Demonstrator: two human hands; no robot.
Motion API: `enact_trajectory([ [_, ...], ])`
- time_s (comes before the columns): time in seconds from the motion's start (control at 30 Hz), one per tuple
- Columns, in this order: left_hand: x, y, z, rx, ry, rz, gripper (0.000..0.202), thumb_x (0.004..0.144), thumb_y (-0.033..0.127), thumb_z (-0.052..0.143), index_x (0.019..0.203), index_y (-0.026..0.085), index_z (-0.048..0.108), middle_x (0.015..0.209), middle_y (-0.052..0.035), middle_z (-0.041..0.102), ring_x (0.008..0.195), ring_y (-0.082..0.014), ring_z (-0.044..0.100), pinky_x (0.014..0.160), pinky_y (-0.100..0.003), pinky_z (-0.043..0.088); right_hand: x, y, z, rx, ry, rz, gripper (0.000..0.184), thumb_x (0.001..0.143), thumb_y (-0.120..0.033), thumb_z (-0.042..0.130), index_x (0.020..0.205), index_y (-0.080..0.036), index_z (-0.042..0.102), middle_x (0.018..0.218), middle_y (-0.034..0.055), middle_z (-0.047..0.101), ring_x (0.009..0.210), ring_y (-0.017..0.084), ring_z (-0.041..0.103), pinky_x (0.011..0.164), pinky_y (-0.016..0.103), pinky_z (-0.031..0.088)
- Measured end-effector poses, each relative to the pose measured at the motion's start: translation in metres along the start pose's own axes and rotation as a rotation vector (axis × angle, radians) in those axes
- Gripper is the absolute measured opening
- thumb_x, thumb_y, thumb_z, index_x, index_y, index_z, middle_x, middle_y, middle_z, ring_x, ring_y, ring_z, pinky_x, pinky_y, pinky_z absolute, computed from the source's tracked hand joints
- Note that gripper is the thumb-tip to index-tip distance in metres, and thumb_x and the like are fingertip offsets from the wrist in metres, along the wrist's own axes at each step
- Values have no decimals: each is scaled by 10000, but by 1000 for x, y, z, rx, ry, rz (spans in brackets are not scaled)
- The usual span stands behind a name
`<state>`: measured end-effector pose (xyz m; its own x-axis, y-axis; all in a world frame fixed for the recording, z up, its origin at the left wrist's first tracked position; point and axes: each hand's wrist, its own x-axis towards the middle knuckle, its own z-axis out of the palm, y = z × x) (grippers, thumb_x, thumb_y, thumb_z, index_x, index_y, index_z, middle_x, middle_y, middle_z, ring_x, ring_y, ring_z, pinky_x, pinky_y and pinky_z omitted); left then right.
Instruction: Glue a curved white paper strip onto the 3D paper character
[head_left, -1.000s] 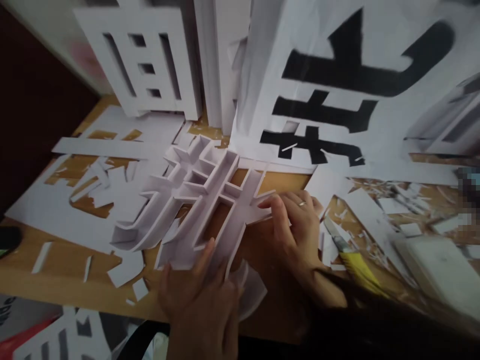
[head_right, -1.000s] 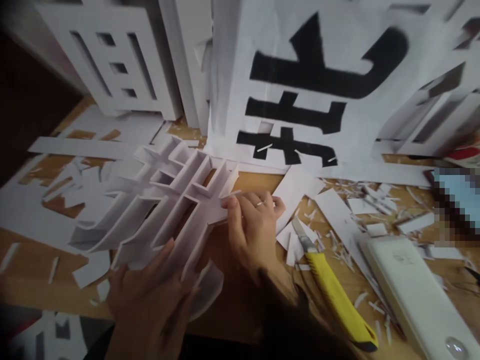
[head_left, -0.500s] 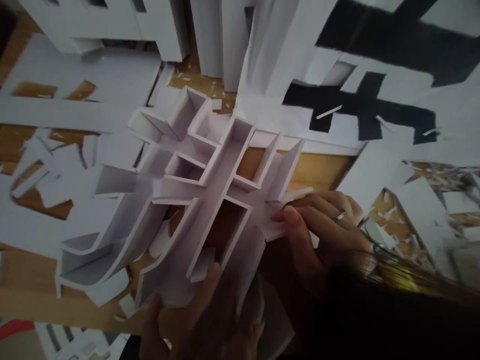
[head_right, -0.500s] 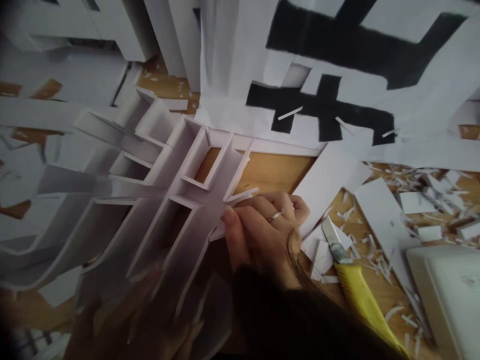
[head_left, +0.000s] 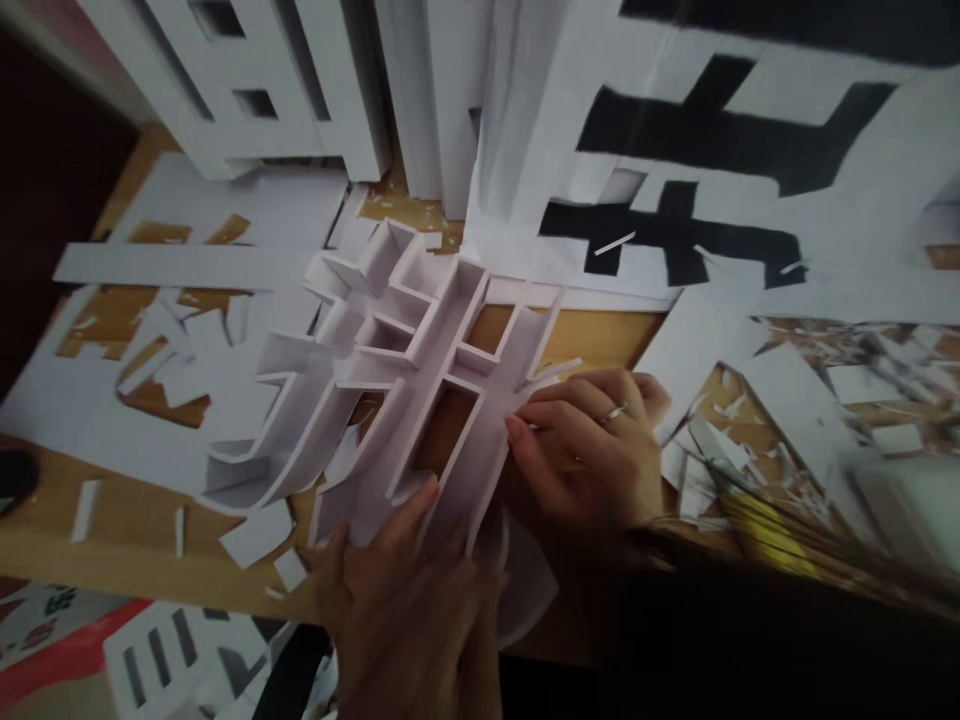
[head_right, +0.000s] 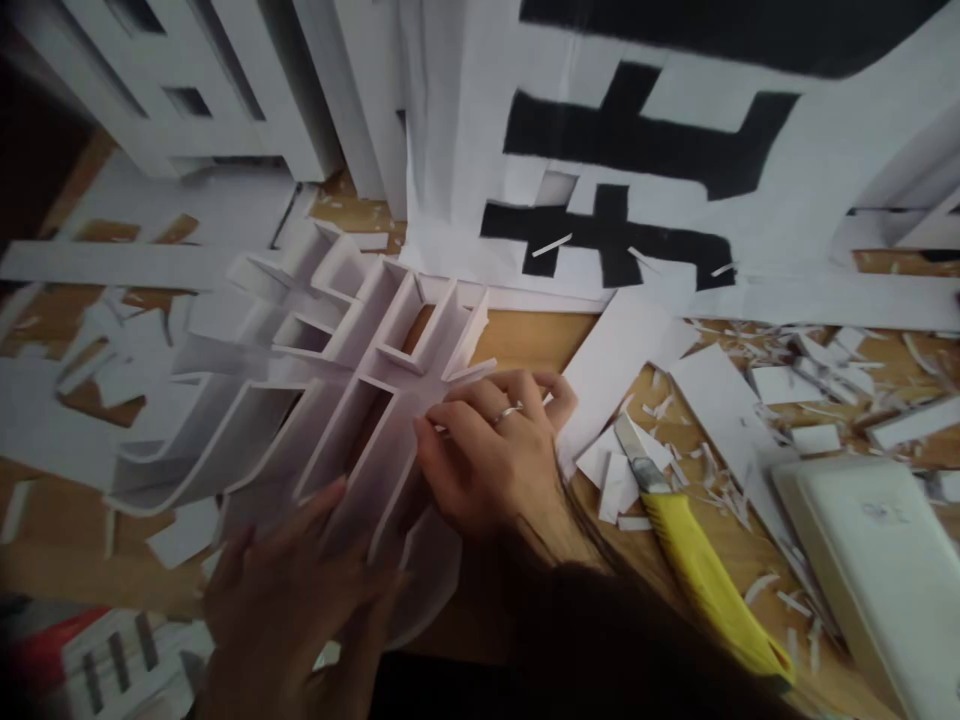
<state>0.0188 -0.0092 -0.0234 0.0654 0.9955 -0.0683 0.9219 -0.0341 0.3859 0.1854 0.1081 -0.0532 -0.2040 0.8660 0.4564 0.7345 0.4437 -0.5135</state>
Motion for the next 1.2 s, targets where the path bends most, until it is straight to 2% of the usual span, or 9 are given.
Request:
enact_trajectory([
  [0.1,9,12,-3,73,80,9,168,931,319,580,888,364,736,1016,42,784,1295,-267,579,1249,-561,109,-1,-4,0,35,21,-3,162,943,-267,626,783,-240,640,827,-2,729,862,226,583,918,479,327],
  [0.23,16,6,-2,156,99,53,221,920,321,587,716,306,671,1072,15,772,1254,-259,590,1232,-556,86,-3,-1,1,76,14,21,196,986,-244,554,816,-216,645,874,21,724,879,223,573,920,450,307],
  [0.37,21,-1,-8,120,18,135,220,921,256,529,730,277,638,1206,-36,723,1320,-272,528,1202,-635,59,-2,5,4,86,13,73,283,1022,-260,472,800,-206,638,873,36,712,865,218,564,890,427,283],
  [0.57,23,12,-12,70,2,49,196,931,253,542,755,256,630,1139,-61,735,1356,-298,499,1139,-747,102,-1,4,6,109,-12,82,316,1022,-257,462,767,-187,635,858,49,710,887,213,594,886,408,252],
  [0.73,18,26,-13,100,31,43,199,915,205,540,736,250,615,999,-73,762,1371,-323,492,1150,-751,61,-2,5,3,173,-62,38,348,1025,-279,468,735,-177,632,843,49,720,897,206,607,900,395,242],
  [0.87,16,34,-18,134,-4,46,227,930,187,498,734,250,593,889,-66,753,1403,-322,463,1137,-774,66,-2,10,5,225,-43,67,359,1044,-273,427,788,-169,657,807,52,707,833,191,611,905,383,264],
  [0.97,15,37,-20,152,-11,47,224,935,180,497,741,242,591,934,-61,758,1404,-321,459,1118,-795,83,-3,11,5,250,-47,41,415,1061,-309,406,774,-171,672,790,41,709,824,182,603,894,375,273],
  [1.03,15,38,-20,162,-15,37,214,934,179,508,744,236,589,967,-55,762,1406,-317,458,1113,-801,90,-3,10,2,269,-61,-9,435,1063,-354,421,778,-188,705,802,25,724,904,191,596,920,385,252],
  [1.2,15,39,-20,178,-30,11,196,936,185,530,757,230,596,1028,-67,764,1410,-297,459,1131,-781,99,-4,5,-3,290,-85,-118,468,1077,-408,386,872,-210,757,972,37,754,1055,224,522,970,449,188],
])
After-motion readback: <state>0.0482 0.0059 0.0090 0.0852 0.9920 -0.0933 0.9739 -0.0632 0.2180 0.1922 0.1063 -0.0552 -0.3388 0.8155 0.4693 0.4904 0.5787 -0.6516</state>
